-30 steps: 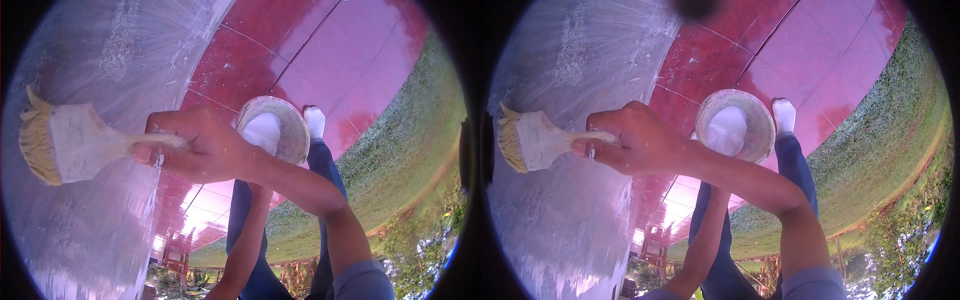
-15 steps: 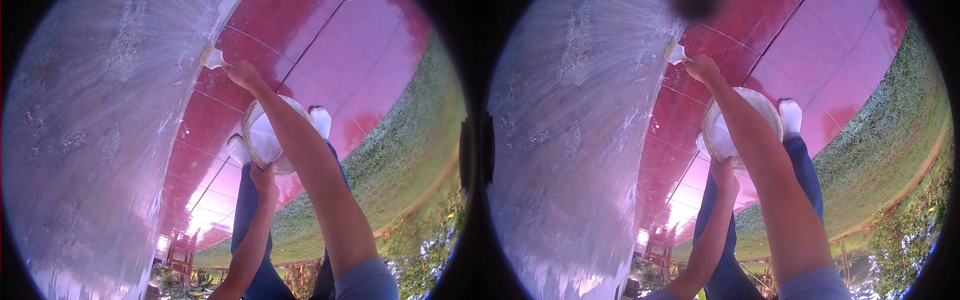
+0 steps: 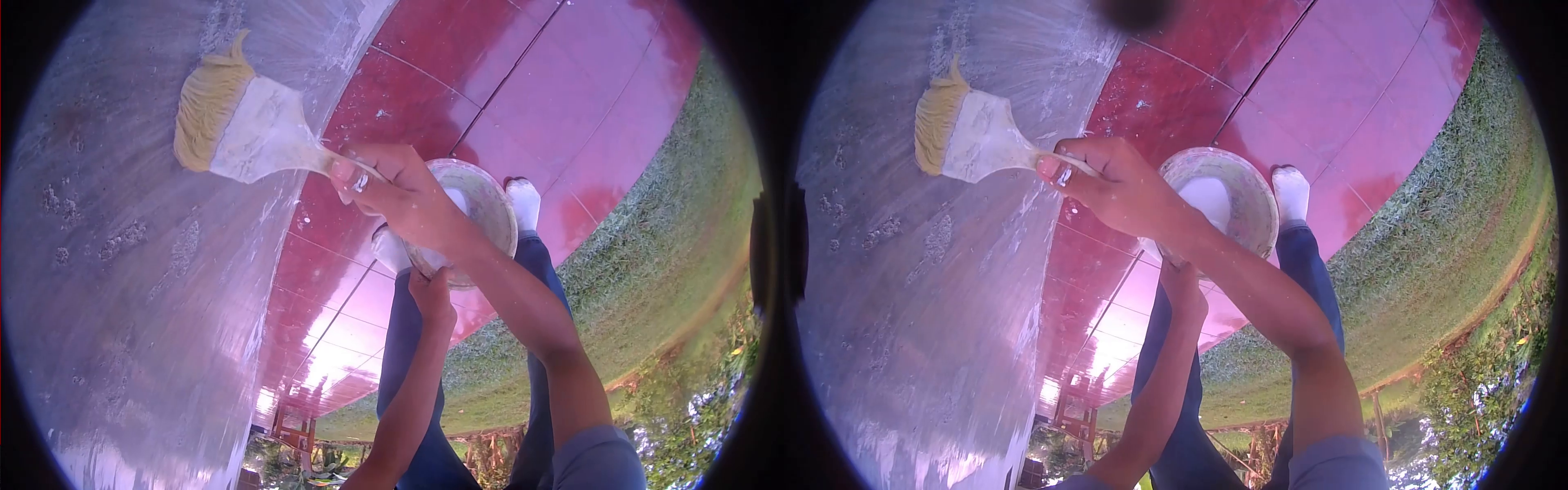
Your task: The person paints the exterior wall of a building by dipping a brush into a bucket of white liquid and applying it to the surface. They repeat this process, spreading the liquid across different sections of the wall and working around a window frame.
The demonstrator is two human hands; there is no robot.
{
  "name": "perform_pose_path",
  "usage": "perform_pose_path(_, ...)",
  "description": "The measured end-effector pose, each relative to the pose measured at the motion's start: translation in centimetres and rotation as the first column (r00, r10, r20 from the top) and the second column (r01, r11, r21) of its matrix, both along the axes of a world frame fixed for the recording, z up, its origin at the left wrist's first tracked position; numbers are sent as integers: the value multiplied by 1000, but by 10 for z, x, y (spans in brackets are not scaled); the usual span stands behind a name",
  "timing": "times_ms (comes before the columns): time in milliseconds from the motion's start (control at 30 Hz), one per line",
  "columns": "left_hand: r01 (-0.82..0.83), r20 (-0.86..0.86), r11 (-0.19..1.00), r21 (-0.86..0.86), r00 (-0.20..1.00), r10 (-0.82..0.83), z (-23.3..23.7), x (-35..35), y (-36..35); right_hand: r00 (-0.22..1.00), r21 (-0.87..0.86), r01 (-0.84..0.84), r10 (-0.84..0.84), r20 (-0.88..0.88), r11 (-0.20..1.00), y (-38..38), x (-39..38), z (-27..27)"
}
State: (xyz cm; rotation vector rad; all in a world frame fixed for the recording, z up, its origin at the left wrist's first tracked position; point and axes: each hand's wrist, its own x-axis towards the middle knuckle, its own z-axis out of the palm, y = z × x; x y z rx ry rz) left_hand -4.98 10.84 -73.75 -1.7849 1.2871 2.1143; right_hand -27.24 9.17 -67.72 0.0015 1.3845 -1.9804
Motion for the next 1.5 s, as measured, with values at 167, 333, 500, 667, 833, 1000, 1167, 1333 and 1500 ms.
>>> perform_pose_path(167,40,42,999,-10,998,-40,1,0,4,994,38,113,-113,-1,993,-23,-47,-141)
perform_pose_path(333,25,75,999,28,997,-27,16,-19,7,992,40,109,-111,61,993,-12,-56,-224)
perform_pose_path(500,67,68,992,104,995,-74,20,-27,7,990,630,138,-91,-106,765,23,-59,-296)
perform_pose_path(667,63,94,993,100,993,-73,18,-26,6,987,649,161,-124,-102,743,61,-130,-277)
perform_pose_path(833,60,102,993,99,992,-70,15,-27,8,829,526,527,-541,-143,668,34,-174,-274)
perform_pose_path(1000,28,87,998,63,996,-33,11,-30,9,991,754,90,19,-135,651,-48,-104,-247)
perform_pose_path(1167,10,114,998,69,993,-17,8,-30,9,818,758,-406,573,52,511,-39,-45,-246)
perform_pose_path(1333,18,146,991,135,989,-38,8,-33,6,534,927,-189,827,-179,323,15,-128,-263)
perform_pose_path(1500,-7,143,989,146,990,-14,12,-39,3,166,561,784,779,-604,267,89,-205,-328)
